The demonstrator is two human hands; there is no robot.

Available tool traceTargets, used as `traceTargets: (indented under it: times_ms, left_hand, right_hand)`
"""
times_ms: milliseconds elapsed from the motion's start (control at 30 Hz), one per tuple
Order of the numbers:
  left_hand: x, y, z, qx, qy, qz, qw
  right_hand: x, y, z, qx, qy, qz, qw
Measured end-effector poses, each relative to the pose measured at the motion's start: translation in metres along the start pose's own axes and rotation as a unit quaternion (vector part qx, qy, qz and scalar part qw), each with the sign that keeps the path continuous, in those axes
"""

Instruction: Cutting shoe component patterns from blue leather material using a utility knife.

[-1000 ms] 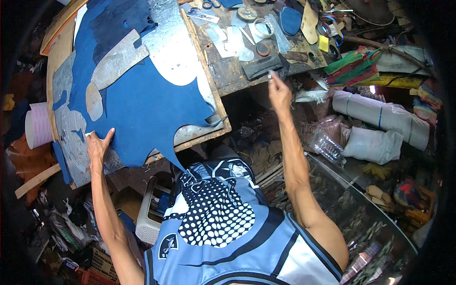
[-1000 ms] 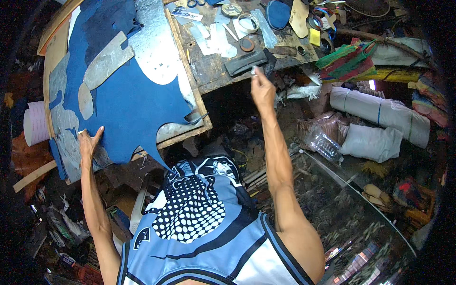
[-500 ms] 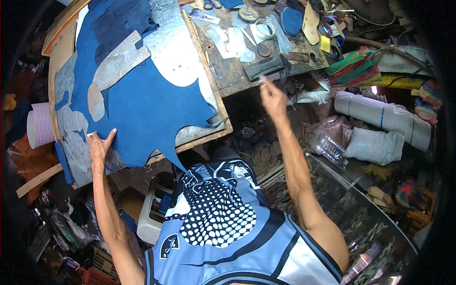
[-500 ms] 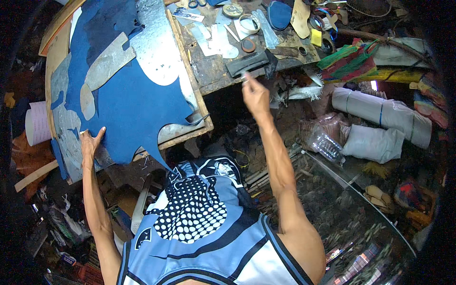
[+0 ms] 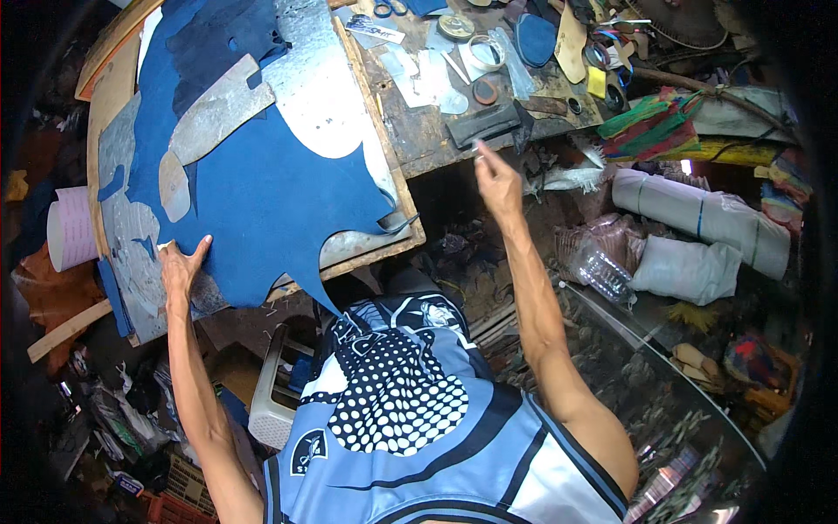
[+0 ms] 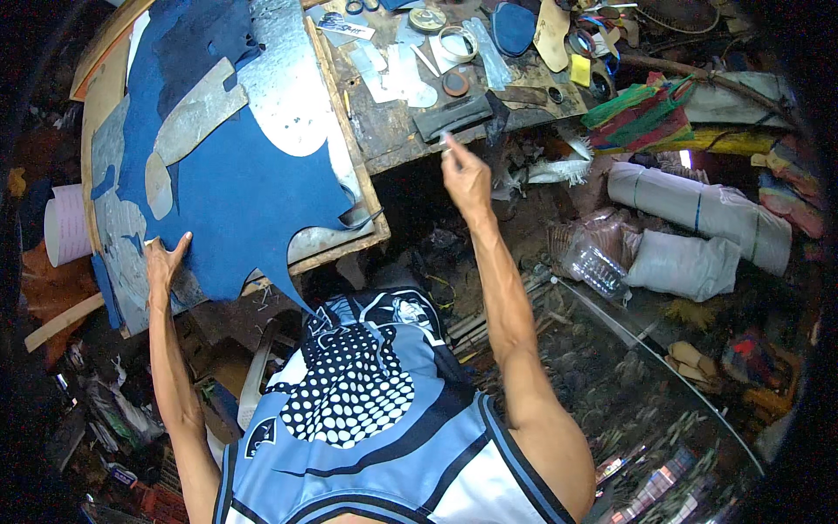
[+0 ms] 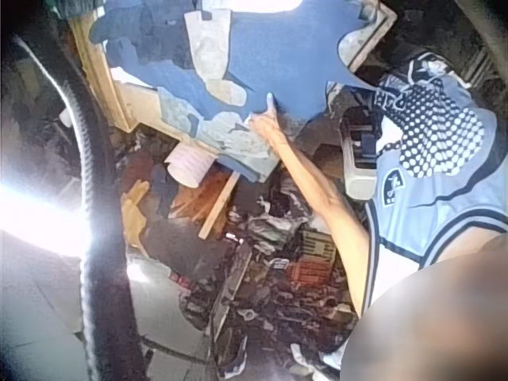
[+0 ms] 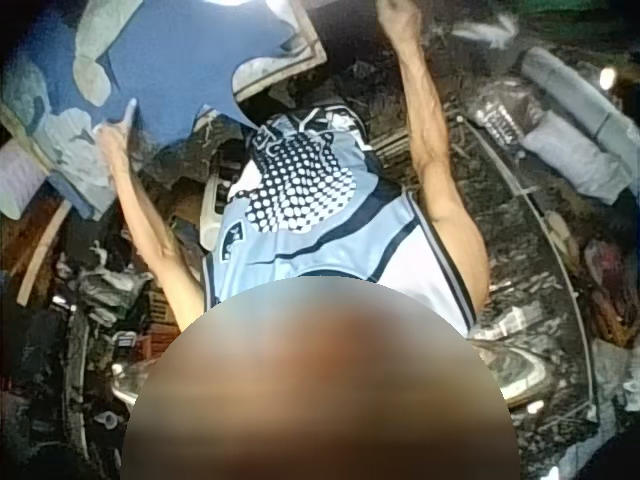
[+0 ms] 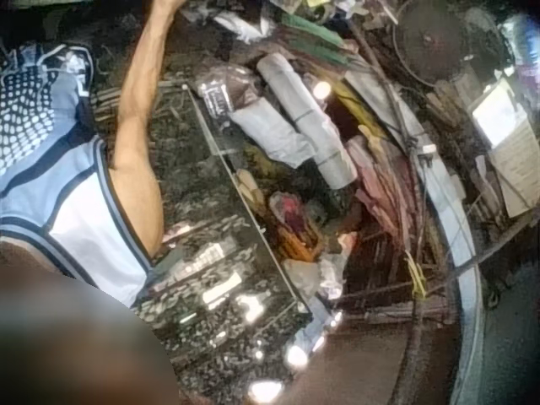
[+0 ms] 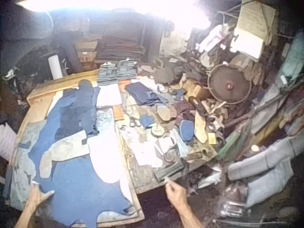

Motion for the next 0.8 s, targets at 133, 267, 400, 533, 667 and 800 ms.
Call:
traceTargets:
  times_ms: [133, 267, 400, 533, 667, 800]
  left_hand:
    - [0.001, 0.003, -0.011, 0.011, -0.009, 0.011, 1.0]
    - [0.0, 0.002, -0.008, 0.011, -0.01, 0.005, 1.0]
    - [0.0, 0.002, -0.009, 0.012, -0.003, 0.002, 1.0]
    - [0.002, 0.003, -0.014, 0.004, -0.005, -0.005, 1.0]
    - [0.002, 0.008, -0.021, -0.002, -0.001, -0.008, 1.0]
    - [0.005, 0.007, -0.022, 0.006, 0.006, -0.014, 1.0]
  right_hand:
    - [0.002, 0.002, 0.011, -0.024, 0.026, 0.013, 0.999]
    - [-0.008, 0.006, 0.011, -0.006, 0.043, 0.054, 0.998]
    - [0.002, -0.001, 0.001, -0.071, 0.001, 0.03, 0.997]
    - [-0.002, 0.0, 0.001, -0.058, -0.007, 0.033, 0.998]
    - [-0.001, 0.002, -0.002, -0.038, -0.031, 0.021, 0.999]
    - [0.01, -0.011, 0.0, -0.076, -0.051, 0.002, 0.996]
Point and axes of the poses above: each hand's wrist, its own y-axis towards the middle knuckle, its own x-axis out of the palm, z = x × y, the point moved 5 cm from there along y, towards the middle knuckle, and after that the axes turned 9 degrees about y, right-handed, at the moved point
